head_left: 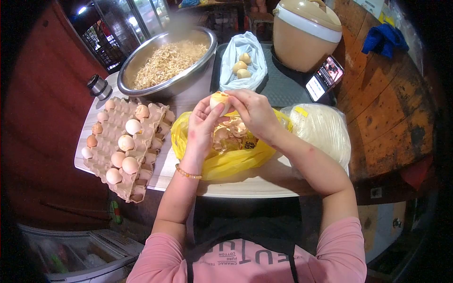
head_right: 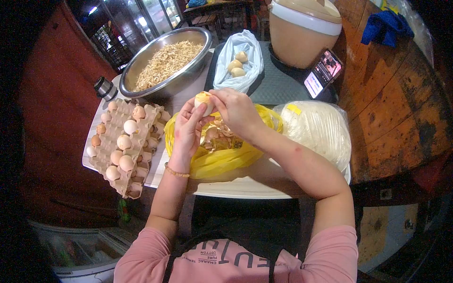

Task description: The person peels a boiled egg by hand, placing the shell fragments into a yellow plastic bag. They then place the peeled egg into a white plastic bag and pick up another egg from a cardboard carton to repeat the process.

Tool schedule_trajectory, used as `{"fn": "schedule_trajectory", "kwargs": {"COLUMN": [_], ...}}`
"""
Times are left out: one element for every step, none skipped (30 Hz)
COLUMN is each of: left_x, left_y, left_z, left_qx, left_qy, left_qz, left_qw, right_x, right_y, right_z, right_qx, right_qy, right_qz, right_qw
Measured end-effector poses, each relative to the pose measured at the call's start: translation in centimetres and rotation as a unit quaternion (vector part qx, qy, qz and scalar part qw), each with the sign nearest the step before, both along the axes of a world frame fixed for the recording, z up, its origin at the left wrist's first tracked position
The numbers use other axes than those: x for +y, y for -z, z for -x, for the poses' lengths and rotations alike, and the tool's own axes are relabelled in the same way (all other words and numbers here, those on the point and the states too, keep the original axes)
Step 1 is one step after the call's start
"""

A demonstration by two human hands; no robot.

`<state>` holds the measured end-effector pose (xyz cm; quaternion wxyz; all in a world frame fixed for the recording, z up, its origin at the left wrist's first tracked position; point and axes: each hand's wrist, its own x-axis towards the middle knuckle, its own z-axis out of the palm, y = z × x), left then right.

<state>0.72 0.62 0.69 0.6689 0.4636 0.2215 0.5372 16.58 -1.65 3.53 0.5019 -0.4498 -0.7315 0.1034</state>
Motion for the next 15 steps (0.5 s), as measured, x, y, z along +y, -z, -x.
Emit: {"fn": "schedule_trajectory", "kwargs": {"left_x": [0.00, 0.00, 0.01, 0.03, 0.04, 0.06, 0.03, -0.05, -0.12, -0.20, -0.29, -0.35, -0.38, -0.40, -0.40], "left_y": [0.00, 0.01, 0.02, 0.05, 0.09, 0.09, 0.07, 0.05, 0.02, -0.04, -0.10, -0.13, -0.13, -0.12, -0.13], "left_z": [0.01, 0.01, 0.02, 0.01, 0.01, 0.00, -0.02, -0.03, -0.05, -0.09, -0.16, -0.21, -0.25, -0.27, -0.30], "left_qx": [0.000, 0.001, 0.002, 0.002, 0.001, 0.001, 0.001, 0.005, 0.009, 0.009, 0.012, 0.015, 0.015, 0.015, 0.015], "left_qy": [0.000, -0.002, -0.003, -0.003, -0.005, -0.007, -0.006, -0.011, -0.016, -0.016, -0.024, -0.032, -0.031, -0.038, -0.045], "left_qz": [0.000, -0.002, -0.003, -0.003, -0.003, -0.003, -0.003, -0.009, -0.015, -0.015, -0.022, -0.029, -0.029, -0.028, -0.028], "left_qw": [1.000, 1.000, 1.000, 1.000, 1.000, 1.000, 1.000, 1.000, 1.000, 1.000, 0.999, 0.999, 0.999, 0.999, 0.998], "right_x": [0.03, 0.06, 0.10, 0.15, 0.17, 0.16, 0.13, 0.07, -0.05, -0.22, -0.33, -0.27, -0.13, 0.02, 0.10], "right_y": [0.05, 0.11, 0.19, 0.28, 0.31, 0.30, 0.29, 0.28, 0.11, -0.17, -0.32, -0.35, -0.40, -0.46, -0.50], "right_z": [0.01, 0.01, 0.01, 0.00, -0.01, 0.09, 0.31, 0.43, 0.47, 0.50, 0.50, 0.42, 0.27, 0.13, -0.05], "right_qx": [-0.003, -0.006, -0.006, -0.009, -0.012, -0.012, 0.003, 0.018, 0.017, 0.011, 0.005, 0.005, 0.013, 0.022, 0.022], "right_qy": [0.001, 0.003, 0.002, 0.003, 0.004, 0.004, 0.012, 0.020, 0.020, 0.036, 0.052, 0.052, 0.063, 0.074, 0.075], "right_qz": [-0.003, -0.006, -0.006, -0.011, -0.015, -0.016, -0.025, -0.034, -0.034, -0.033, -0.032, -0.032, -0.032, -0.032, -0.032], "right_qw": [1.000, 1.000, 1.000, 1.000, 1.000, 1.000, 1.000, 0.999, 0.999, 0.999, 0.998, 0.998, 0.997, 0.996, 0.996]}}
